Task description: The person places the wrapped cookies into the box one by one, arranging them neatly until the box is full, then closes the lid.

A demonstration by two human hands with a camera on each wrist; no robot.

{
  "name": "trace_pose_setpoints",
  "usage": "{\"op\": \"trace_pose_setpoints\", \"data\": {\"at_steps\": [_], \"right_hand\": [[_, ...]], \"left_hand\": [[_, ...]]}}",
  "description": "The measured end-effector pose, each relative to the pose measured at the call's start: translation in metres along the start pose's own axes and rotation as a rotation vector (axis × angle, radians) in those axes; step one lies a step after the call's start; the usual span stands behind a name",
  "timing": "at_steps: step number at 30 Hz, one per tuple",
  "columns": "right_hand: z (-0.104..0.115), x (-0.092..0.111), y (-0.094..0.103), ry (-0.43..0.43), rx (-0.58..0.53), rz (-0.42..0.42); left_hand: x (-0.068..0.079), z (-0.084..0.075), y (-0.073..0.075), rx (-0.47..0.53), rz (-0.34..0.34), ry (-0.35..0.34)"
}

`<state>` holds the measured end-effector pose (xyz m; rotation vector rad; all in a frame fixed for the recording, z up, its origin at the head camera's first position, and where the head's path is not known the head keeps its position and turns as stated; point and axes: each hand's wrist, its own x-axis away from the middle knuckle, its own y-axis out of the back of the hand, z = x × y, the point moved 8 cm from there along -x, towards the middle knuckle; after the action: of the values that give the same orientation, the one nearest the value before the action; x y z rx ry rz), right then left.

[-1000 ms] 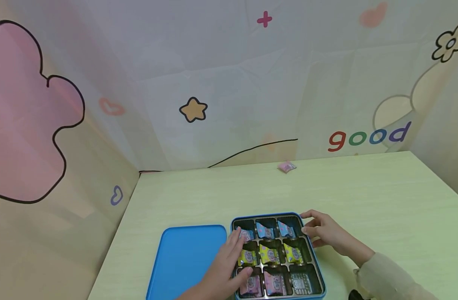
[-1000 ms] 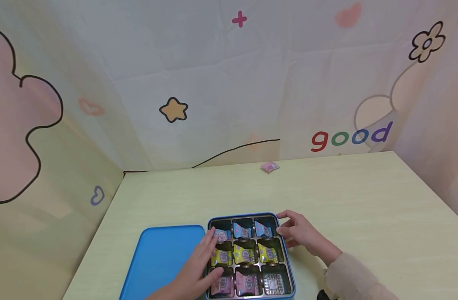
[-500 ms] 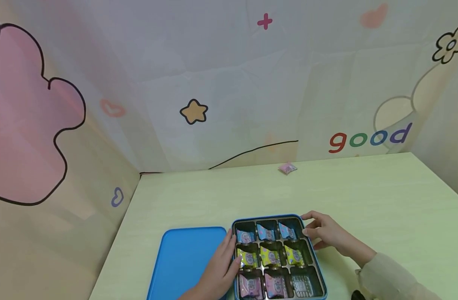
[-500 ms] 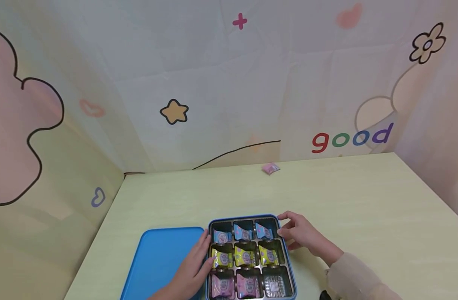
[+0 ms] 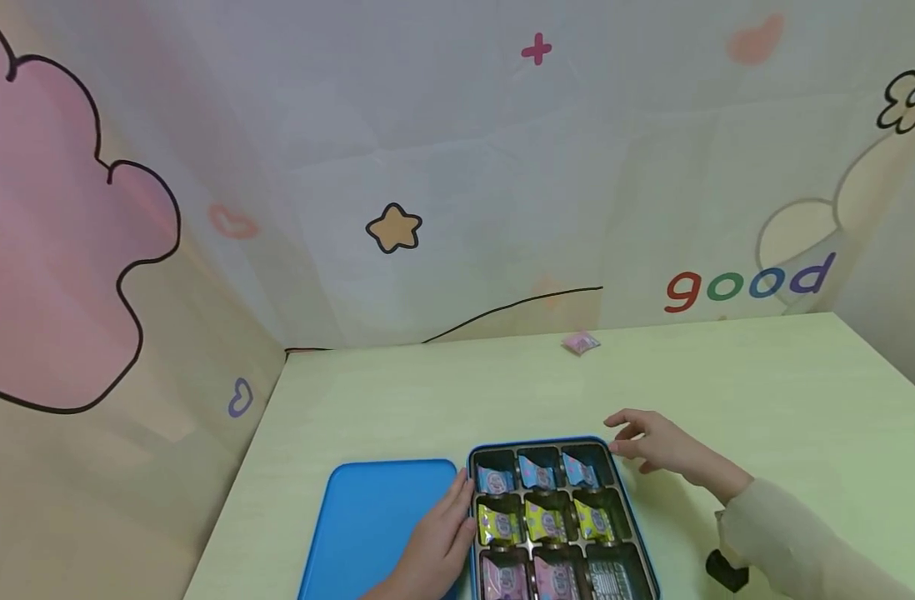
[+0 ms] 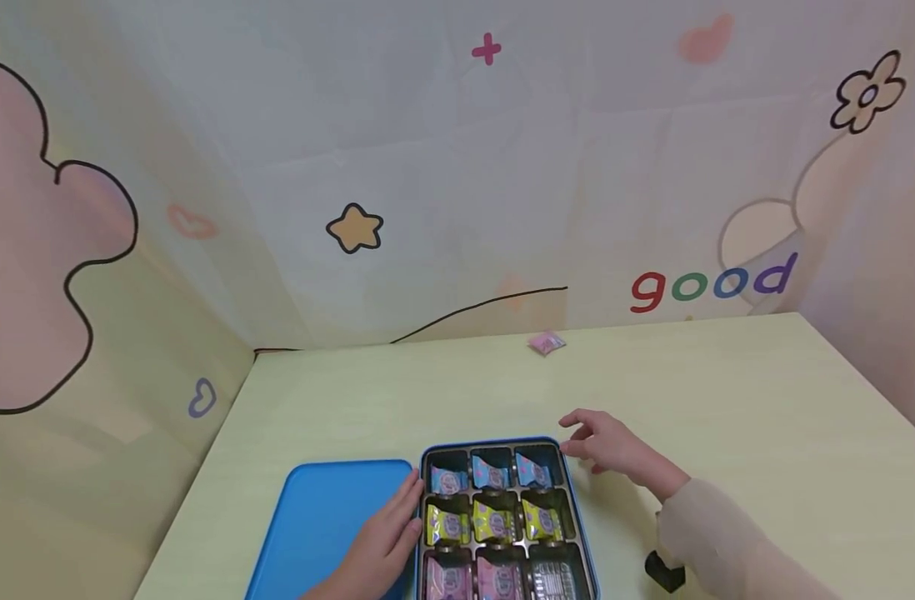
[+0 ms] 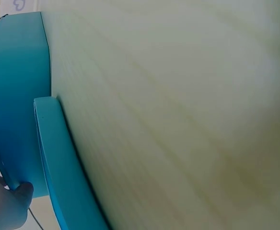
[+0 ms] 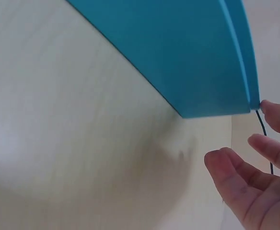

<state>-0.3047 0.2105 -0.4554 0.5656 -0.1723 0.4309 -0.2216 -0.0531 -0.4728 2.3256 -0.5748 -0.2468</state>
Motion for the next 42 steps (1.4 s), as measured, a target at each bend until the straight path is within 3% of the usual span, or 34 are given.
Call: {"op": "trace_pose_setpoints", "data": {"at_steps": [12, 20, 32, 42], "right_hand": [[-0.008, -0.024, 0.030, 0.040, 0.179, -0.168], [-0.003, -0.035, 0.043, 0.161, 0.403, -0.268], [-0.007, -0.060, 0.052, 0.123, 0.581, -0.280], [-0.009, -0.080, 0.056, 0.103, 0.600, -0.278]], "left_hand": [[0.000, 0.000, 0.000, -0.014, 0.013, 0.023], [0.001, 0.001, 0.002, -0.032, 0.024, 0.038], [0.003, -0.009, 0.006, -0.043, 0.028, 0.023], [0.002, 0.000, 0.002, -0.002, 0.074, 0.069]]}}
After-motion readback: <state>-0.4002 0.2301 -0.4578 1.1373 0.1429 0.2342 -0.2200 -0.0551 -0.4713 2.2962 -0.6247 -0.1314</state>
